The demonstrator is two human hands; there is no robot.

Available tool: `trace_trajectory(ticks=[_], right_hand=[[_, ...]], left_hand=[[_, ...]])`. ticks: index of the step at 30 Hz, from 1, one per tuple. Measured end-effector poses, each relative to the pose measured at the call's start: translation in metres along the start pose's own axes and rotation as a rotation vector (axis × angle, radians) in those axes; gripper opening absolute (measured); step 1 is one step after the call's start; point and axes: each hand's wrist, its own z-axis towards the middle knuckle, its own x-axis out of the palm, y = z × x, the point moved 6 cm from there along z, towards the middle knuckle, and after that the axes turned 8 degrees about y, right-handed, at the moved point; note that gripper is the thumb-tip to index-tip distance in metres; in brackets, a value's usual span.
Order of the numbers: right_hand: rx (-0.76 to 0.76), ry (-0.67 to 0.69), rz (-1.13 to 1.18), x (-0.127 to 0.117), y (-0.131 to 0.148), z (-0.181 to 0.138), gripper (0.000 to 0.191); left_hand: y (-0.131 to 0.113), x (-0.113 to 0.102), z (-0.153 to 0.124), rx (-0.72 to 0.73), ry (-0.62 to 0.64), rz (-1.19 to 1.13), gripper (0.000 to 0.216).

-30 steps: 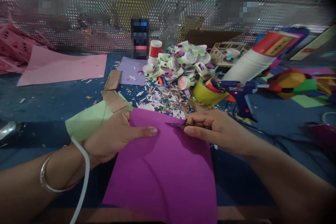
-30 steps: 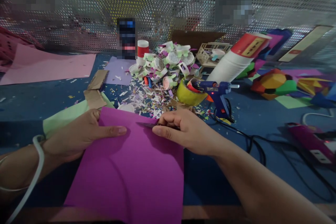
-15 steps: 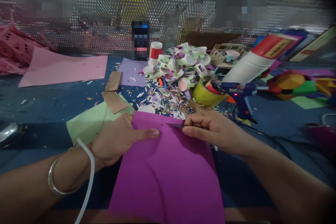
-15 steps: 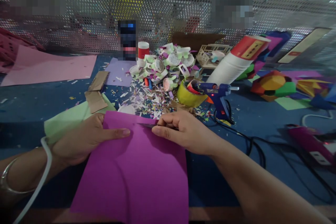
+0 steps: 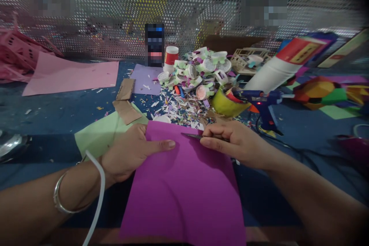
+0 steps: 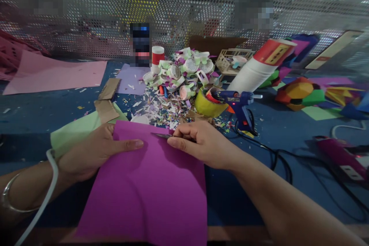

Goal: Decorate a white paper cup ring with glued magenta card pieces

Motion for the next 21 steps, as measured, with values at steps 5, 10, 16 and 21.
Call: trace_trajectory(ticks=[5,10,16,21], right_hand=[[0.021,0.012,0.020,0.0016,-0.0039,0.0009,0.044],[0.026,0.024,0.060,0.0030,-0.0068,0.0025,0.042],[0.021,0.029,0.060,0.0037,-0.0070,0.0040,0.041],[0.024,0.012,0.034,0.0043,-0.0072,0.0043,0.044]], left_hand=[[0.0008,0.0046,0.0027,0.006,0.094,-0.071,0.038],[0.0002,0.0042,0.0042,-0.011,0.083,-0.104,0.039],[0.0003,0.0058,0.0059,0.016,0.100,-0.142,0.040],[0.0027,0.0037,0.0076,0.025,0.088,-0.118,0.039]])
